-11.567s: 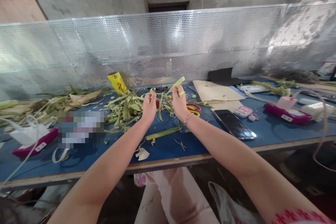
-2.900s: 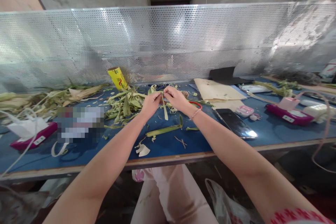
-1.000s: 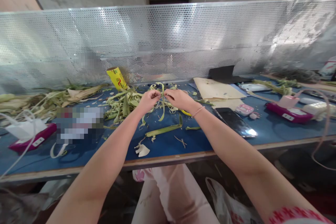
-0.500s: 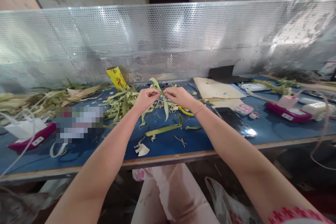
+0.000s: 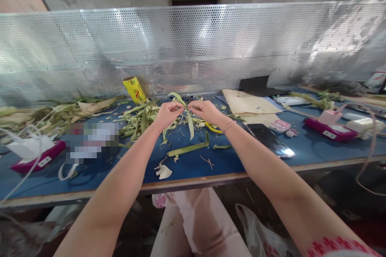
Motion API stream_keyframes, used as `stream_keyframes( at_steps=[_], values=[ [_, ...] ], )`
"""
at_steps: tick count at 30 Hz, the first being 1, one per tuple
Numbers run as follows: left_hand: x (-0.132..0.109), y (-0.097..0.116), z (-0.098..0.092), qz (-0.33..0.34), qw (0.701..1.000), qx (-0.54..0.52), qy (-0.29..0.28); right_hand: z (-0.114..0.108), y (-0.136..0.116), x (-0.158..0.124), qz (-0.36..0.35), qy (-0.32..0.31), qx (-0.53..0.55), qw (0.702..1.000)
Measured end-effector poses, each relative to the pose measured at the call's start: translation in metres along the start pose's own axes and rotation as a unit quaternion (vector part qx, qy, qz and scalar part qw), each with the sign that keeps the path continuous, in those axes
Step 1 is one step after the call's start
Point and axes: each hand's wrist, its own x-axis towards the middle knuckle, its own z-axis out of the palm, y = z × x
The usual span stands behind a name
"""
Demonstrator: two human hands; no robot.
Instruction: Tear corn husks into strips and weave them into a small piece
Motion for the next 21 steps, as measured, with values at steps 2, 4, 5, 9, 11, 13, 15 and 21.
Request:
stream_keyframes(
  at_steps=[2,4,5,9,11,13,15,21],
  values=[
    [0.0,-0.003,0.001,0.0,1.0,-0.004,-0.001,0.001,-0.001,-0.001,0.01,0.001,-0.008,1.0],
    [0.0,-0.005,0.003,-0.006,1.0,-0.006,0.005,0.003,-0.001,-0.002,0.02,0.001,-0.014,1.0],
    [0.0,-0.005,0.004,-0.009,1.0,-0.006,0.005,0.004,-0.002,-0.003,0.025,0.002,-0.016,1.0],
    [-0.002,-0.006,0.007,0.003,1.0,-0.01,-0.012,0.006,-0.002,-0.004,0.039,0.015,-0.02,0.999],
    [-0.001,-0.007,0.007,0.004,1.0,-0.02,-0.022,0.007,-0.002,-0.004,0.043,0.024,-0.019,0.999],
    [0.001,-0.011,0.008,-0.022,0.998,-0.054,-0.021,0.008,-0.004,-0.003,0.046,0.028,-0.018,0.998],
    [0.003,-0.015,0.01,-0.071,0.991,-0.112,-0.007,0.008,-0.006,-0.003,0.044,0.026,-0.022,0.998],
    [0.005,-0.023,0.016,-0.09,0.984,-0.149,0.049,0.009,-0.009,-0.005,0.029,-0.01,-0.021,0.999]
  ],
)
